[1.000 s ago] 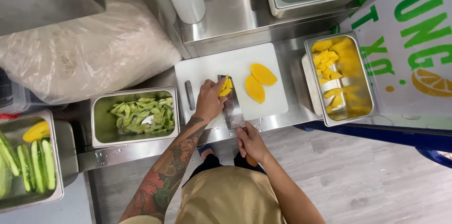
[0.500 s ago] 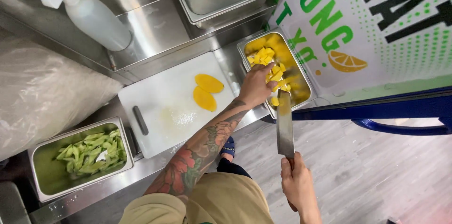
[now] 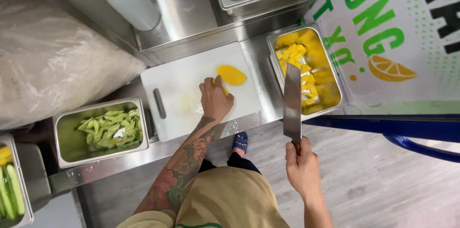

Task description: The person is cutting mangoes into small cubes on a white cutting board and placing them into a stainless steel container.

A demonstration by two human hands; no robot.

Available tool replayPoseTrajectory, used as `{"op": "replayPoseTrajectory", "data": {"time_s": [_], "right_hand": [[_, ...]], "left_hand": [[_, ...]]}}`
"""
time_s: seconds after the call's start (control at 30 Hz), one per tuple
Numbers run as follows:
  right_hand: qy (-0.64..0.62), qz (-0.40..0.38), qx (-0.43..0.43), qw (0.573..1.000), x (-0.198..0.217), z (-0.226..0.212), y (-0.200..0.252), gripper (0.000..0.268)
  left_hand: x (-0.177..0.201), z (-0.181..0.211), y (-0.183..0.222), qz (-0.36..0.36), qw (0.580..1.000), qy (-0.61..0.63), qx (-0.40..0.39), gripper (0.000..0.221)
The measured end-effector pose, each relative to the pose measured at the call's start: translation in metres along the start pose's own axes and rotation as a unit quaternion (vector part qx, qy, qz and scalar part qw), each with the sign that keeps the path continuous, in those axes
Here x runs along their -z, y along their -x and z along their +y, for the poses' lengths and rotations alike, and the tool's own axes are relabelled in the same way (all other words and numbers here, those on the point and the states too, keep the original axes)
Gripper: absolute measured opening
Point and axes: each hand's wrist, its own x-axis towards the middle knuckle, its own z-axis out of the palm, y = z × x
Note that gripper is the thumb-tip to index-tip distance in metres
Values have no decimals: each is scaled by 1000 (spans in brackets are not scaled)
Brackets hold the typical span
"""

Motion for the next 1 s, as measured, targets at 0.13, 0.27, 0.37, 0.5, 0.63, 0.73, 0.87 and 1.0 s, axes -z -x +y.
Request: {"op": "replayPoseTrajectory", "data": {"time_s": [0.13, 0.27, 0.37, 0.5, 0.63, 0.73, 0.87, 1.0], "right_hand": [[13, -75, 52, 996, -46, -6, -5, 18], [15, -131, 158, 979, -97, -21, -5, 18], [93, -157, 174, 968, -127, -38, -5, 20], [233, -171, 185, 939, -145, -65, -11, 20], [275, -189, 191, 923, -146, -88, -14, 19], [292, -228, 164, 914, -147, -89, -16, 19], [328, -226, 203, 895, -158, -83, -26, 11], [331, -252, 185, 890, -188, -80, -54, 11]], "left_hand": [[-16, -73, 4, 102, 990, 101, 14, 66], [-4, -126, 20, 154, 973, 158, 60, 56], [19, -131, 30, 161, 975, 138, 60, 47], [25, -118, 29, 145, 978, 147, -7, 37], [31, -108, 25, 147, 979, 127, -64, 35], [31, -107, 21, 132, 981, 118, -79, 34], [37, -107, 17, 107, 986, 100, -84, 29], [36, -111, 13, 81, 988, 85, -96, 25]]}}
